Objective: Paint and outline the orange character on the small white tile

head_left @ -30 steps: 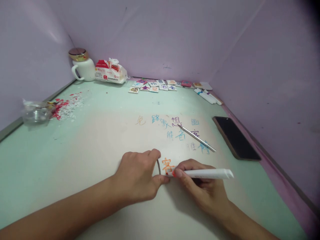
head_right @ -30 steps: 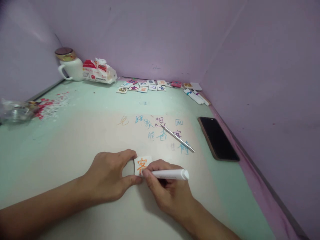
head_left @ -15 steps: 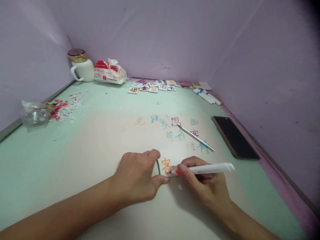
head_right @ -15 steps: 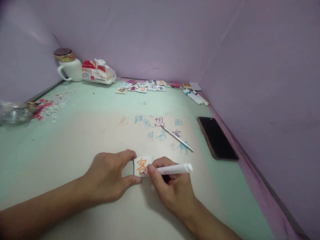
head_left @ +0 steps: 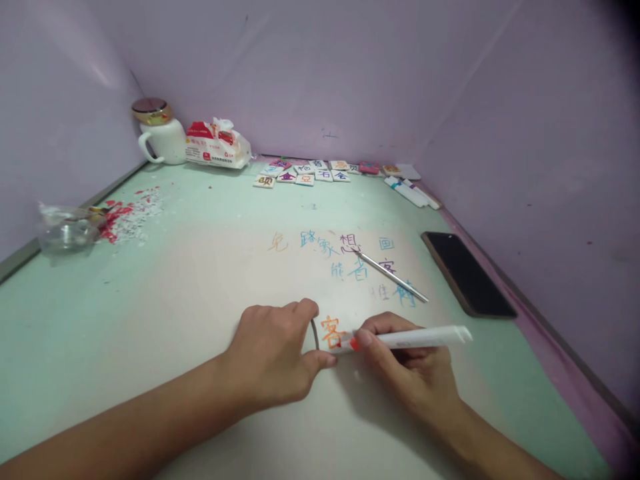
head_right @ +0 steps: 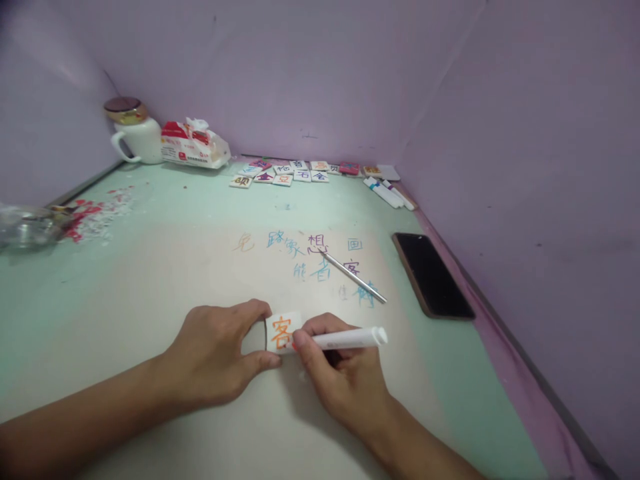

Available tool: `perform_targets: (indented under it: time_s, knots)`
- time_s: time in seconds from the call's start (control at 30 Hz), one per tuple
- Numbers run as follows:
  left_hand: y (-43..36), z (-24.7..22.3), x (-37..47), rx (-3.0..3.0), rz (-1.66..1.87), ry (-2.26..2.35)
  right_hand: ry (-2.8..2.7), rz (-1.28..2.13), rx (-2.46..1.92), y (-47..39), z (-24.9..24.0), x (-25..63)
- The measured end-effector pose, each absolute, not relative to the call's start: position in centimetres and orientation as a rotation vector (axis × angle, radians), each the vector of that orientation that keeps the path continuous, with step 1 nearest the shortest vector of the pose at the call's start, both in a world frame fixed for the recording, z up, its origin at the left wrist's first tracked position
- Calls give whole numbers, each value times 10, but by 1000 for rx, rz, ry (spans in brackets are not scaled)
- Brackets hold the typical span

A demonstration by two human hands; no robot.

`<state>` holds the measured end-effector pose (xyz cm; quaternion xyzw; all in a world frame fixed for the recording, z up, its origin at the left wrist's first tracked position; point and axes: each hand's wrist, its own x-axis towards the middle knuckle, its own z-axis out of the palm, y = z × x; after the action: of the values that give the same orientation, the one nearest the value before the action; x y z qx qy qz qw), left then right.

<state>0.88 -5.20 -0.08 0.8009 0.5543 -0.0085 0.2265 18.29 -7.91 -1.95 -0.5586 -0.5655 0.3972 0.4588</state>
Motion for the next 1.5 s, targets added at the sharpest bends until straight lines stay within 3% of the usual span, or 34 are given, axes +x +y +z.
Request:
perform_targets:
  time_s: [1.1, 1.5]
  knots:
    - [-52, 0, 10, 2222, -15, 1519, -1551, 948, -1312, -79, -23, 186]
    - [-51, 5, 10, 2207, -35, 1523, -1337, 801, -1342, -76, -21, 190]
